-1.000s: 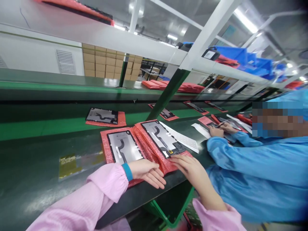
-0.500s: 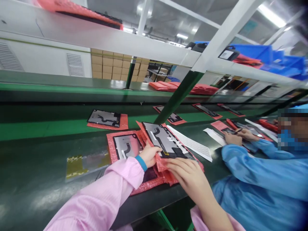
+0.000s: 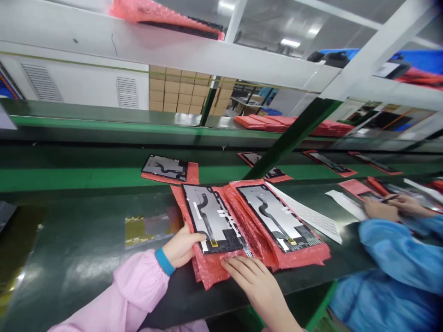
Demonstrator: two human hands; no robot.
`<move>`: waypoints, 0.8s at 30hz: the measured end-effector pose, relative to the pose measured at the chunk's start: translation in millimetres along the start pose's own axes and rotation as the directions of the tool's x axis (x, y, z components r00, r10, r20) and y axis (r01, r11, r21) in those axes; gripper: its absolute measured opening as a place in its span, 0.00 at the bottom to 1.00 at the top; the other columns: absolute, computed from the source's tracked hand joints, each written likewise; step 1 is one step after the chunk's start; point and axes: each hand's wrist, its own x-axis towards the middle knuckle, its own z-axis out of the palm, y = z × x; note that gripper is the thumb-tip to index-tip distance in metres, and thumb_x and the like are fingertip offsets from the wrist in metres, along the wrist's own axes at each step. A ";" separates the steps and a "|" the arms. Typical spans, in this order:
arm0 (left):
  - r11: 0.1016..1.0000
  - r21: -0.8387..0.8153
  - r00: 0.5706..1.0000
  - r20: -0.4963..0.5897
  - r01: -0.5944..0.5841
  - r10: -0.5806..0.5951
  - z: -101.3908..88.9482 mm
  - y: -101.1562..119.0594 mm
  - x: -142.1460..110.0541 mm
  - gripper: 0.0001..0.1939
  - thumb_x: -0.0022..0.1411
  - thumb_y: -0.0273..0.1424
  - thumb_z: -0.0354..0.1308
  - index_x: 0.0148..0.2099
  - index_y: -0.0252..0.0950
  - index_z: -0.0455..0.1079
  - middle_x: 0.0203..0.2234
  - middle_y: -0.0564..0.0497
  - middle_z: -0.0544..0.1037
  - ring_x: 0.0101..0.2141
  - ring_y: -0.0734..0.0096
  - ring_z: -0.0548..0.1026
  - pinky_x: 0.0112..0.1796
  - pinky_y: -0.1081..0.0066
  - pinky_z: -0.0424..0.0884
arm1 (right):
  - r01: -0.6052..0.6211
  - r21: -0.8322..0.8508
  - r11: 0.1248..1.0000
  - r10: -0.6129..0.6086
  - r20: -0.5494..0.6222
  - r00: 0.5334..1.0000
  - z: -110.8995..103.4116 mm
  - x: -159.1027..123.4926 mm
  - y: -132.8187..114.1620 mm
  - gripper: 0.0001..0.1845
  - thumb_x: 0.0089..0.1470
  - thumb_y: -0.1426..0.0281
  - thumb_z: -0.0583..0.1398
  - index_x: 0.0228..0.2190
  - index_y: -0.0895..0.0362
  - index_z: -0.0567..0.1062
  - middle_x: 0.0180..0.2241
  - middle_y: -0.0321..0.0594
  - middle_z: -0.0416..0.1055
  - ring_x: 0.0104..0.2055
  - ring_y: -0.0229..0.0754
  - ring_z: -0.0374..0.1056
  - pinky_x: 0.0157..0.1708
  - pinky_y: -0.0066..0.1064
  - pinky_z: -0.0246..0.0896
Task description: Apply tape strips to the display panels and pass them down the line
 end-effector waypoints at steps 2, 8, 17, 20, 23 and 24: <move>0.999 0.033 0.999 0.014 0.034 -0.035 -6.1 14.5 -7.0 0.25 0.45 0.20 0.69 0.47 0.33 0.72 0.43 0.41 0.81 0.48 0.51 0.78 0.54 0.53 0.70 | -0.018 -0.021 1.000 0.018 0.018 1.000 -0.7 -0.8 -0.6 0.24 0.65 0.79 0.45 0.46 0.53 0.78 0.41 0.40 0.81 0.42 0.42 0.73 0.44 0.36 0.62; 0.994 0.085 0.994 -0.086 -0.065 0.073 -53.1 69.7 -57.4 0.22 0.56 0.26 0.66 0.54 0.36 0.71 0.58 0.39 0.73 0.60 0.54 0.69 0.63 0.56 0.58 | 0.013 0.060 0.998 -0.018 0.071 0.997 -32.2 10.3 -1.3 0.18 0.68 0.72 0.48 0.45 0.56 0.77 0.38 0.41 0.81 0.36 0.40 0.75 0.38 0.32 0.66; 0.959 0.220 0.955 -0.197 -0.177 0.222 -121.6 103.6 -129.3 0.26 0.57 0.39 0.67 0.56 0.36 0.71 0.58 0.39 0.73 0.59 0.46 0.70 0.60 0.52 0.61 | -0.077 -0.034 0.996 0.084 0.457 0.885 39.8 243.1 -13.0 0.13 0.64 0.72 0.56 0.48 0.54 0.76 0.45 0.44 0.79 0.45 0.43 0.75 0.44 0.33 0.68; 0.956 0.229 0.945 -0.229 -0.182 0.235 -140.0 112.7 -142.6 0.25 0.57 0.42 0.67 0.55 0.38 0.72 0.57 0.39 0.74 0.59 0.47 0.70 0.59 0.53 0.61 | -0.135 -0.124 0.983 0.179 0.494 0.851 87.7 314.7 -18.6 0.13 0.63 0.71 0.59 0.48 0.61 0.75 0.46 0.48 0.76 0.43 0.45 0.74 0.43 0.39 0.71; 0.958 0.221 0.939 -0.250 -0.182 0.236 -154.3 123.7 -149.8 0.25 0.57 0.43 0.67 0.54 0.39 0.73 0.57 0.40 0.75 0.59 0.48 0.70 0.59 0.54 0.61 | -0.155 -0.140 0.978 0.205 0.507 0.837 109.1 346.9 -21.0 0.18 0.63 0.63 0.61 0.51 0.59 0.72 0.50 0.46 0.71 0.46 0.45 0.72 0.45 0.43 0.71; 0.959 0.216 0.939 -0.252 -0.182 0.235 -157.0 127.3 -148.9 0.25 0.57 0.43 0.67 0.54 0.39 0.73 0.57 0.40 0.75 0.59 0.48 0.70 0.59 0.54 0.61 | -0.159 -0.134 0.978 0.205 0.507 0.837 110.8 352.4 -22.0 0.19 0.62 0.63 0.61 0.52 0.58 0.71 0.51 0.46 0.71 0.47 0.46 0.71 0.45 0.44 0.71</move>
